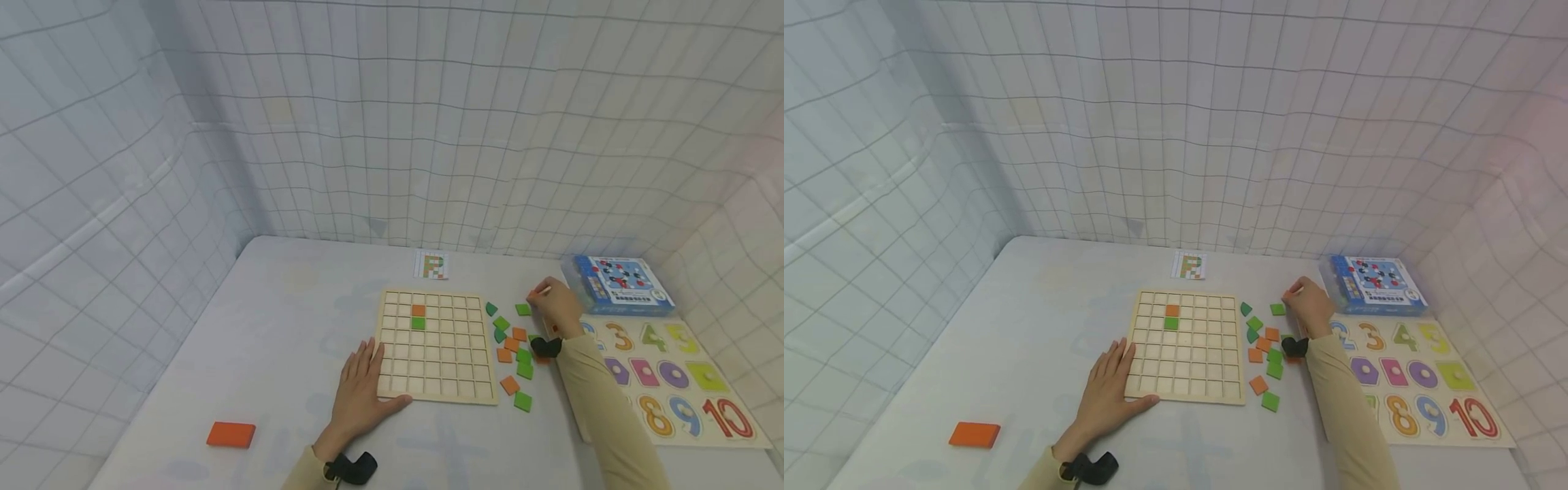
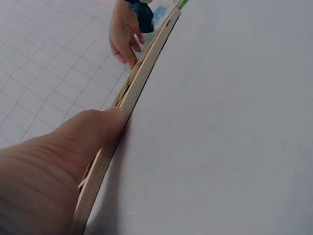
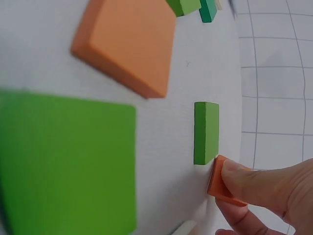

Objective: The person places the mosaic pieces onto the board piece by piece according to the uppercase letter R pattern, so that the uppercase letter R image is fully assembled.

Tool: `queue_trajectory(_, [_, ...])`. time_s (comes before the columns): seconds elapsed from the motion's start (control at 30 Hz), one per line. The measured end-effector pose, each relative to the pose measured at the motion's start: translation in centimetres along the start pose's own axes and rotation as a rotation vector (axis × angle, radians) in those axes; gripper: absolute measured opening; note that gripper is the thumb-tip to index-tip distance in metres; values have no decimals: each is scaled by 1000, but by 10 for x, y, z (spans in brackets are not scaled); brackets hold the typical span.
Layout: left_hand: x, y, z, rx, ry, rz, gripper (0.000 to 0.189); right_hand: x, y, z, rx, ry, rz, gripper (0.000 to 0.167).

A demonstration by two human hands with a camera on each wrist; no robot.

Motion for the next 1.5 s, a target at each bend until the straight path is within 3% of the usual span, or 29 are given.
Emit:
queue_trajectory(0.23, [0,0,1,-20,-30,-14,102,2,0,-2,-13,1,18,26])
queue_trajectory(0.43, [-2,-1,2,-27,-37,-35,102,12,-6,-9,-108,50,107,27])
queue_trajectory(0.87, [-4,0,2,-13,-42,-24,102,50,-18,-53,-525,137,178,21])
queue_trajectory(1.03, [-5,0,3,-8,-39,-27,102,66,-26,-71,-596,185,118,20])
queue_trajectory(1.5, [-4,0,0,-4,-21,-12,101,109,-50,-110,-655,180,-105,18])
Point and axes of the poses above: each hand's wrist, its own y-axis towards the middle knuckle, its own x-axis out of the palm, z = x × y, the point moved 1 cm from there along y, towards the middle knuckle, and after that the axes turned 14 degrees about y, right-handed, at the moved point
